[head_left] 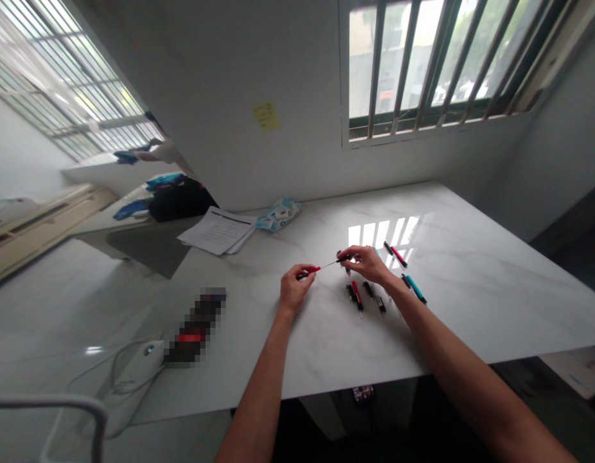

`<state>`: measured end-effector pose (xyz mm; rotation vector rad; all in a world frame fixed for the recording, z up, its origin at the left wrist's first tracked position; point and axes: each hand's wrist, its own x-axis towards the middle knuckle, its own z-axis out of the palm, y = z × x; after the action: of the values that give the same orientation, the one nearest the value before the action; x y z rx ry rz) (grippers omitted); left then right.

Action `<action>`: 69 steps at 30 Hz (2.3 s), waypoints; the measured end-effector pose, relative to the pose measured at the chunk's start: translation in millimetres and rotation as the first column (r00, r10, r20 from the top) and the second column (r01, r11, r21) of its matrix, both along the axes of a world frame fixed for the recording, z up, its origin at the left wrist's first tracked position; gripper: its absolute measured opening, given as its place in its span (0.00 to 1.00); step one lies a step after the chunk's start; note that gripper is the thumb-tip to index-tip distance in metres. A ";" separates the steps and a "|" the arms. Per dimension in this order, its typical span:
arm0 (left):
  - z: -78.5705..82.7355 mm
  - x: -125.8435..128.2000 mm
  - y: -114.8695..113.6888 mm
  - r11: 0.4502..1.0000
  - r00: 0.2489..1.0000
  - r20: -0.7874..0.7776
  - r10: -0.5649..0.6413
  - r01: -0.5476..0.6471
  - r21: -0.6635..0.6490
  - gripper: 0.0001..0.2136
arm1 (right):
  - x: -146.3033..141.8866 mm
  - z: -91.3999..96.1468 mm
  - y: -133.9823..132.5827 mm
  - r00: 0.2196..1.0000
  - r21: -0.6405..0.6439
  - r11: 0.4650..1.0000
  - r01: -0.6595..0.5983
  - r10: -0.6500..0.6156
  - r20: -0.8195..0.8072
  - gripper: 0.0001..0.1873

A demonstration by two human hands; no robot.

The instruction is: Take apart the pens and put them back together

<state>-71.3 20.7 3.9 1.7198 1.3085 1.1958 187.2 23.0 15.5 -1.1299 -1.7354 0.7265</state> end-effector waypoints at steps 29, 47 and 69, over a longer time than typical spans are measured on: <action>4.5 7.1 -8.9 0.984 0.987 -0.108 -0.118 0.131 0.121 0.05 | -10.7 -6.4 -5.9 0.987 -0.076 0.987 -0.144 0.149 0.067 0.18; 5.1 8.9 -8.9 0.989 0.990 -0.100 -0.101 0.111 0.101 0.05 | -4.5 -5.8 -4.8 0.984 -0.082 0.986 -0.148 0.155 0.092 0.17; 0.9 7.1 -3.4 0.995 0.993 -0.065 -0.097 0.098 0.012 0.11 | -4.7 -5.8 -5.5 0.978 -0.067 0.989 -0.128 0.138 0.157 0.16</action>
<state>-64.2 17.3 4.8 1.8250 1.2405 1.1062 182.5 17.5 9.7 -1.1457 -1.9525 0.7884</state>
